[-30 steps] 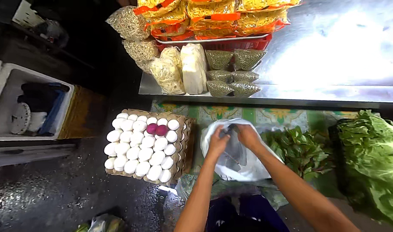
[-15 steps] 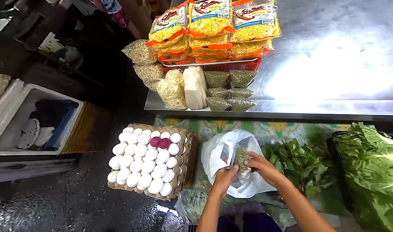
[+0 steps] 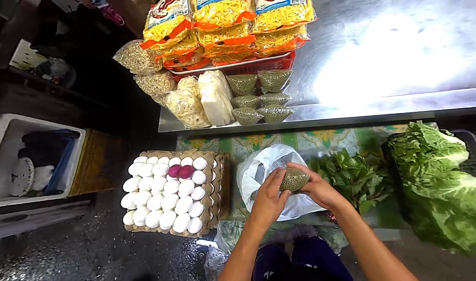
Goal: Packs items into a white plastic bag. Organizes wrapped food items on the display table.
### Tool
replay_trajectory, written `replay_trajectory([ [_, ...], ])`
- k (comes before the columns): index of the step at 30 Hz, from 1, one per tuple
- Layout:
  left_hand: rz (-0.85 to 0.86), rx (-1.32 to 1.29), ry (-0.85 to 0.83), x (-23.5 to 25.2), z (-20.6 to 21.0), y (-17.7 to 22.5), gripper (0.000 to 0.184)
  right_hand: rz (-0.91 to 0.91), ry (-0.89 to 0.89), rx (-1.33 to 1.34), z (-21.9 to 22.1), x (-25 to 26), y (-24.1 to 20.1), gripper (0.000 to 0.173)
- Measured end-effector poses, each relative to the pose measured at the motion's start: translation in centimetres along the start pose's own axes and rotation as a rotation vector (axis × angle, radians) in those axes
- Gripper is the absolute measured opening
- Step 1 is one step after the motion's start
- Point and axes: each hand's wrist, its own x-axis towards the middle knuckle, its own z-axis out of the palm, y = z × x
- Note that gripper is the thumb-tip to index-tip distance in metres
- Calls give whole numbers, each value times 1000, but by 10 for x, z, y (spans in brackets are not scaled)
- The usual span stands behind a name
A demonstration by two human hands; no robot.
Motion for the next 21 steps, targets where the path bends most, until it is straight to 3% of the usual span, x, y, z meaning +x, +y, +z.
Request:
replay_trajectory([
  [6,205,181,106,-18,14,-8,53,-182,-31,20,-1,-2,22,63],
  [11,150,482,2,-9,7,2,77,-193,-26,29,5,0,22,65],
  [14,97,584,-104,2,0,7,78,-182,-28,34,12,4,16,69],
  [18,156,576,-38,11,-12,2,69,-143,-72,-8,15,15,-4,83],
  [21,101,424,-22,20,-25,2,64,-145,-167,-248,10,27,-29,83],
])
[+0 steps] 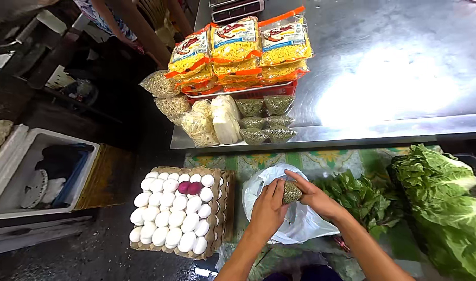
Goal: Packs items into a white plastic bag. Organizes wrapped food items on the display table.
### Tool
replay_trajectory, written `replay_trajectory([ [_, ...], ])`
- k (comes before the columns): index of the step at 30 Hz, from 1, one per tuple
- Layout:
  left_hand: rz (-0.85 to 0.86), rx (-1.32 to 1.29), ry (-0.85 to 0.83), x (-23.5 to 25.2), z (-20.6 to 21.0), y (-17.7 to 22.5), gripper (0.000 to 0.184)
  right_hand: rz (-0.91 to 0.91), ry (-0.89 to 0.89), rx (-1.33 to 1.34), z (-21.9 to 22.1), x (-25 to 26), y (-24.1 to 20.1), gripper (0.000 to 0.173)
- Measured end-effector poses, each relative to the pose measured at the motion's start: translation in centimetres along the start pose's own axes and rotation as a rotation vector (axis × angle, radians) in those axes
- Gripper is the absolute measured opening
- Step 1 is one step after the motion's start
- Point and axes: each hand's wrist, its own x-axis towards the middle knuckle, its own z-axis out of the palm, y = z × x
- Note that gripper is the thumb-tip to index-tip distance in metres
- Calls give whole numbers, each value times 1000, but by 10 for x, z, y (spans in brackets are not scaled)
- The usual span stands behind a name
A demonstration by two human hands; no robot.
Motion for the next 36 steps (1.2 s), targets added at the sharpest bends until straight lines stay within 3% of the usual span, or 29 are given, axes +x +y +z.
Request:
replay_trajectory([
  [2,-86,-115,-57,8,-11,-4,64,-5,82,-164,-15,13,-16,71],
  [6,-233,-221,-141,28,-35,-8,68,-105,478,-293,-51,60,-59,47],
  [9,-287,-215,-149,44,-54,-8,70,-159,650,-421,-72,112,-90,59],
  [12,-290,-154,-134,66,-77,-3,70,-97,723,-486,-90,171,-103,74],
  [15,-255,-62,-97,95,-103,-1,70,-20,765,-497,-95,205,-110,70],
  [20,-242,19,-89,161,-129,-7,68,-153,791,-307,-107,192,-104,48],
  [25,-211,102,-93,227,-115,-22,69,-317,941,11,-144,136,-83,37],
  [30,-115,178,-161,279,-90,-32,66,-363,1106,-89,-194,107,-42,33],
  [36,-72,223,-201,306,-69,-44,66,-321,1037,-236,-196,106,-32,33],
])
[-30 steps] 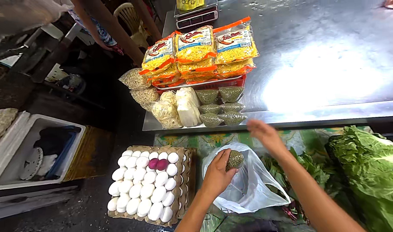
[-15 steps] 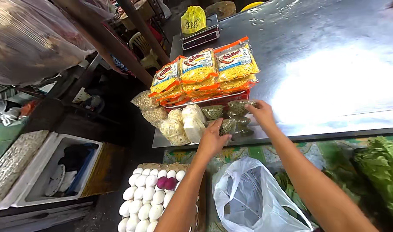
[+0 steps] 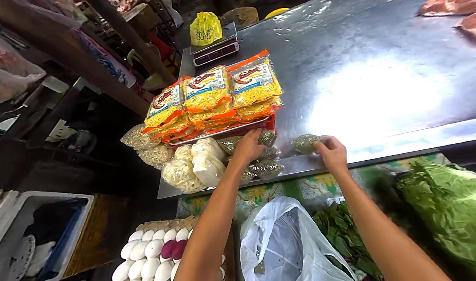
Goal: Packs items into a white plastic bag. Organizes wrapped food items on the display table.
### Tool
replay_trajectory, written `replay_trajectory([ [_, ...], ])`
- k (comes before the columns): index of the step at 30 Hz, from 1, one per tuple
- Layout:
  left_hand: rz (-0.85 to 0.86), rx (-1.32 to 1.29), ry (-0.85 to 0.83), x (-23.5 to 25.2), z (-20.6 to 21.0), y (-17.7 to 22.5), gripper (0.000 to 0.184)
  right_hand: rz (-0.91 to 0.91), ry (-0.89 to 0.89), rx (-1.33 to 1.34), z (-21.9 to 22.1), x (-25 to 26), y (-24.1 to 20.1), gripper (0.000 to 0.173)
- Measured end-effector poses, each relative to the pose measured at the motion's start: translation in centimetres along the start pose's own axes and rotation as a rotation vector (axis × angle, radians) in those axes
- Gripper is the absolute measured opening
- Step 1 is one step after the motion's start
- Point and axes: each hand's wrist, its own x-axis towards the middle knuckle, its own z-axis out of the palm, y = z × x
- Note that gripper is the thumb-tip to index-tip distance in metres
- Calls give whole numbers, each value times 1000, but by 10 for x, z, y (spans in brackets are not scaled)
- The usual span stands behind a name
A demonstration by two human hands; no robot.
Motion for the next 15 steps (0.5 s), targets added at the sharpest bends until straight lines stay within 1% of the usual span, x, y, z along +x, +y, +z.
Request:
replay_trajectory([
  [4,-94,-179,33,-21,3,7,67,4,23,31,-2,1,2,30],
  [7,-167,-306,-15,-45,-1,13,70,-19,9,-93,1,1,2,31],
  [11,-187,-268,-24,-75,-3,21,71,-18,30,-271,4,7,-2,39],
  [13,-198,-243,-5,-93,-4,31,70,-56,11,-344,-2,-6,-18,51],
  [14,-210,-248,16,-101,-4,37,69,-85,5,-344,-2,-23,-31,52],
  [15,-231,-258,40,-107,-1,42,68,-82,-17,-306,1,-49,-47,50],
])
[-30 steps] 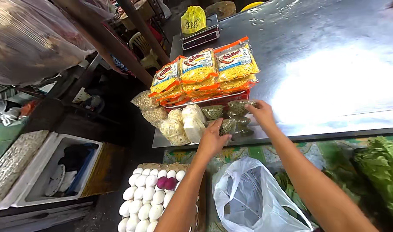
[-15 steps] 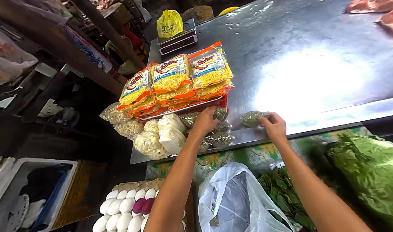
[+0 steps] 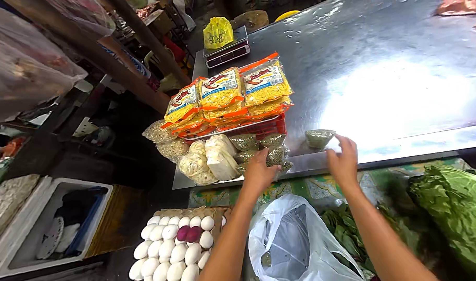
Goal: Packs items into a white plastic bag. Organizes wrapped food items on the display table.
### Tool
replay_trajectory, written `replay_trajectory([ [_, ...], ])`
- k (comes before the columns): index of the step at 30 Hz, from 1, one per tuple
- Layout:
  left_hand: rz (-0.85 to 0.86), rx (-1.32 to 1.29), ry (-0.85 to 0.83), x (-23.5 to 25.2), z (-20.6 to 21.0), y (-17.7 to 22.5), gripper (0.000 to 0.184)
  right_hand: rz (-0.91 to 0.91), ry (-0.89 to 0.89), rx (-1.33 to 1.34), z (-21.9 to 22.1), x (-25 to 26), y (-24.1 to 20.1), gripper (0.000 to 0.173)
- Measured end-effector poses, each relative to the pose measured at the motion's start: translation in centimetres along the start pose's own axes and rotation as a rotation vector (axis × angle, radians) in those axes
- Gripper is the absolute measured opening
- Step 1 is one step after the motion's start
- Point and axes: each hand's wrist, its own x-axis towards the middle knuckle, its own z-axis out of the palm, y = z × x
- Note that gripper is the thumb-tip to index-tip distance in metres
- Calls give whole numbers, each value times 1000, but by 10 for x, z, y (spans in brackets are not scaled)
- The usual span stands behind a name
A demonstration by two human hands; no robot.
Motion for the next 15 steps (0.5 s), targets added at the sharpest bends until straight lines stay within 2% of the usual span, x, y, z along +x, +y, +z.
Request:
replay_trajectory([
  [2,-47,-28,37,-12,11,3,68,121,-172,285,9,-57,-38,49],
  [4,-81,-42,36,-23,22,9,69,262,-353,629,28,-98,-60,61],
  [6,-78,-67,20,-33,32,14,68,337,-369,781,42,-115,-69,63],
  [8,-78,-132,-19,-43,35,13,69,418,-312,809,46,-117,-72,57],
  [10,-87,-322,-58,-52,36,4,70,456,-304,765,39,-112,-71,52],
  [15,-234,-944,-5,-73,46,-8,52,417,-526,590,12,-93,-67,54],
])
